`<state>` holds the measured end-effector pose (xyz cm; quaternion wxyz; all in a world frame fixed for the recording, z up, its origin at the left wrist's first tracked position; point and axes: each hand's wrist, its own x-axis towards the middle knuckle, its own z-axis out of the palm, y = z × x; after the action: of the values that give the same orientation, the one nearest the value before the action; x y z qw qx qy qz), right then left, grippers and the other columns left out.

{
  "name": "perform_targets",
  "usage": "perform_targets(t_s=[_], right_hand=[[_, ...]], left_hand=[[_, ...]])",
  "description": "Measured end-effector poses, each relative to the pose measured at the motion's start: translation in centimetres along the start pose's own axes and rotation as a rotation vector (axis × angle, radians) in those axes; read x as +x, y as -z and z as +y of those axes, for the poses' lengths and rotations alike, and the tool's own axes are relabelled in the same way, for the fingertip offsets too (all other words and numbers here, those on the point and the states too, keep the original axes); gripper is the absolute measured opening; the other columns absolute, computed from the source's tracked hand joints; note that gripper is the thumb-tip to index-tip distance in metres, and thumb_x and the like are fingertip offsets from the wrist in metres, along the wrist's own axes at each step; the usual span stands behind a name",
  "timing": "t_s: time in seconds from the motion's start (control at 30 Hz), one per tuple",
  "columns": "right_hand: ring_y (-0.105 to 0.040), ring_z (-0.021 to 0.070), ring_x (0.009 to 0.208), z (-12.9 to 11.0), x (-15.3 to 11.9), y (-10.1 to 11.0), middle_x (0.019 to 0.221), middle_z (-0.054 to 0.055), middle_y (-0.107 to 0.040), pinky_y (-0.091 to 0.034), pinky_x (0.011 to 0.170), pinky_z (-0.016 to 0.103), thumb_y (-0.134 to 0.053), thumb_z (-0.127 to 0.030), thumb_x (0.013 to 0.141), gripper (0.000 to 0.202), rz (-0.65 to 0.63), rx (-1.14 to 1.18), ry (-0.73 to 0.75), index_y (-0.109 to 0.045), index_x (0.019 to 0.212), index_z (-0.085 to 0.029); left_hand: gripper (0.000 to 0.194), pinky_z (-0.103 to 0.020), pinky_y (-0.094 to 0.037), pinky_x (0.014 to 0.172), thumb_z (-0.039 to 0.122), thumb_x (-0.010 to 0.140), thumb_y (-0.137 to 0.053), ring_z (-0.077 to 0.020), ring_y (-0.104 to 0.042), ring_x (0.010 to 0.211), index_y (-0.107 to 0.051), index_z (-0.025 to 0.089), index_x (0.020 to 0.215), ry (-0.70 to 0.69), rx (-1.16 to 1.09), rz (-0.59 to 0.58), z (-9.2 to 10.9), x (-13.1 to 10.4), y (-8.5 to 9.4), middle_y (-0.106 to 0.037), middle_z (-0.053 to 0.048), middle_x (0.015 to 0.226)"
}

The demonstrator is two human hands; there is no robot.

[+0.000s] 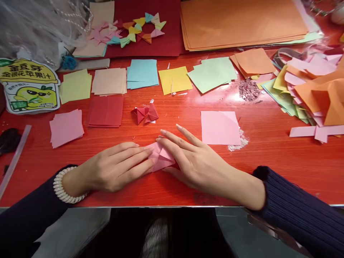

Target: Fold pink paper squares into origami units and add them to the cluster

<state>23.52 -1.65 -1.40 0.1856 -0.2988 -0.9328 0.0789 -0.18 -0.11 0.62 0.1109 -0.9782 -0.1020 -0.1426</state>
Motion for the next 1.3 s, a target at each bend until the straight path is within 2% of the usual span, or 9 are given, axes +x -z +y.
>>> perform_targets(t_s=[0.17, 0.37, 0.47, 0.6, 0.73, 0.9, 1.07, 1.2, 1.3], right_hand=[[-0.025, 0.0244, 0.133, 0.5, 0.0, 0.5, 0.133, 0.017, -0.045, -0.021, 0.11, 0.047, -0.046, -0.021, 0.088, 0.039, -0.12, -0.044, 0.114, -0.047, 0.124, -0.004], [-0.032, 0.0268, 0.129, 0.3, 0.2, 1.1, 0.131, 0.017, -0.047, -0.024, 0.107, 0.05, -0.045, -0.04, 0.088, 0.048, -0.13, -0.081, 0.092, -0.05, 0.123, -0.007], [-0.035, 0.0299, 0.126, 0.1, 0.2, 0.9, 0.13, 0.018, -0.046, -0.032, 0.102, 0.05, -0.05, -0.042, 0.085, 0.049, -0.076, -0.13, 0.059, -0.053, 0.12, -0.009], [-0.046, 0.0267, 0.106, -0.1, 0.1, 0.6, 0.109, 0.015, -0.057, -0.045, 0.086, 0.044, -0.053, -0.032, 0.084, 0.034, -0.02, -0.142, 0.03, -0.058, 0.112, -0.012], [-0.047, 0.0215, 0.086, -0.2, 0.3, 0.3, 0.095, 0.012, -0.058, -0.045, 0.072, 0.038, -0.05, -0.023, 0.086, 0.023, -0.015, -0.116, 0.017, -0.06, 0.105, -0.014], [-0.044, 0.0194, 0.076, -0.3, 0.2, 0.0, 0.088, 0.01, -0.059, -0.041, 0.064, 0.034, -0.052, -0.017, 0.084, 0.024, 0.023, -0.119, -0.015, -0.059, 0.106, -0.013], [-0.047, 0.0186, 0.076, -0.2, 0.1, 0.0, 0.094, 0.01, -0.061, -0.041, 0.065, 0.033, -0.053, -0.016, 0.083, 0.036, 0.015, -0.136, -0.012, -0.051, 0.118, -0.009], [-0.052, 0.0181, 0.08, -0.2, 0.2, 0.4, 0.094, 0.009, -0.063, -0.041, 0.066, 0.032, -0.046, -0.009, 0.085, 0.023, 0.042, -0.119, 0.06, -0.056, 0.105, -0.012], [-0.053, 0.0186, 0.081, -0.2, 0.3, 0.6, 0.092, 0.01, -0.064, -0.042, 0.065, 0.032, -0.043, -0.008, 0.086, 0.021, 0.05, -0.069, 0.058, -0.058, 0.102, -0.011]], left_hand=[[0.028, -0.035, -0.053, 0.079, 0.03, 0.084, -0.055, -0.022, -0.063, 0.092, -0.06, 0.009, 0.103, 0.0, -0.045, 0.003, -0.1, -0.1, -0.2, -0.067, -0.012, 0.098], [0.025, -0.033, -0.053, 0.081, 0.019, 0.082, -0.057, -0.0215, -0.063, 0.095, -0.06, 0.008, 0.105, -0.029, 0.065, -0.015, 0.2, -0.1, -0.2, -0.067, -0.012, 0.1], [0.026, -0.031, -0.054, 0.082, 0.02, 0.083, -0.056, -0.0212, -0.063, 0.096, -0.06, 0.009, 0.106, -0.063, 0.132, -0.023, 0.3, -0.1, 0.1, -0.067, -0.011, 0.1], [0.024, -0.03, -0.054, 0.081, 0.022, 0.085, -0.054, -0.0202, -0.063, 0.096, -0.06, 0.011, 0.105, -0.082, 0.162, -0.038, 0.5, -0.2, 0.1, -0.067, -0.009, 0.1], [0.021, -0.033, -0.054, 0.076, 0.022, 0.084, -0.053, -0.02, -0.064, 0.091, -0.063, 0.011, 0.098, 0.021, 0.138, 0.002, 1.2, 0.1, -0.5, -0.068, -0.009, 0.097], [0.022, -0.035, -0.053, 0.07, 0.023, 0.084, -0.05, -0.0196, -0.063, 0.08, -0.065, 0.009, 0.093, 0.149, 0.103, 0.025, 1.8, 0.7, -0.7, -0.068, -0.008, 0.087], [0.021, -0.034, -0.05, 0.067, 0.024, 0.084, -0.051, -0.0183, -0.061, 0.073, -0.064, 0.01, 0.091, 0.155, 0.113, -0.025, 1.5, 0.9, -0.5, -0.066, -0.006, 0.084], [0.013, -0.032, -0.047, 0.064, 0.015, 0.082, -0.054, -0.0161, -0.058, 0.067, -0.063, 0.009, 0.09, 0.166, 0.135, -0.043, 1.4, 0.8, -0.3, -0.065, -0.005, 0.079], [0.012, -0.032, -0.046, 0.064, 0.015, 0.084, -0.052, -0.0172, -0.057, 0.072, -0.061, 0.01, 0.09, 0.263, 0.014, -0.06, 1.5, 0.6, -0.3, -0.063, -0.006, 0.08]])
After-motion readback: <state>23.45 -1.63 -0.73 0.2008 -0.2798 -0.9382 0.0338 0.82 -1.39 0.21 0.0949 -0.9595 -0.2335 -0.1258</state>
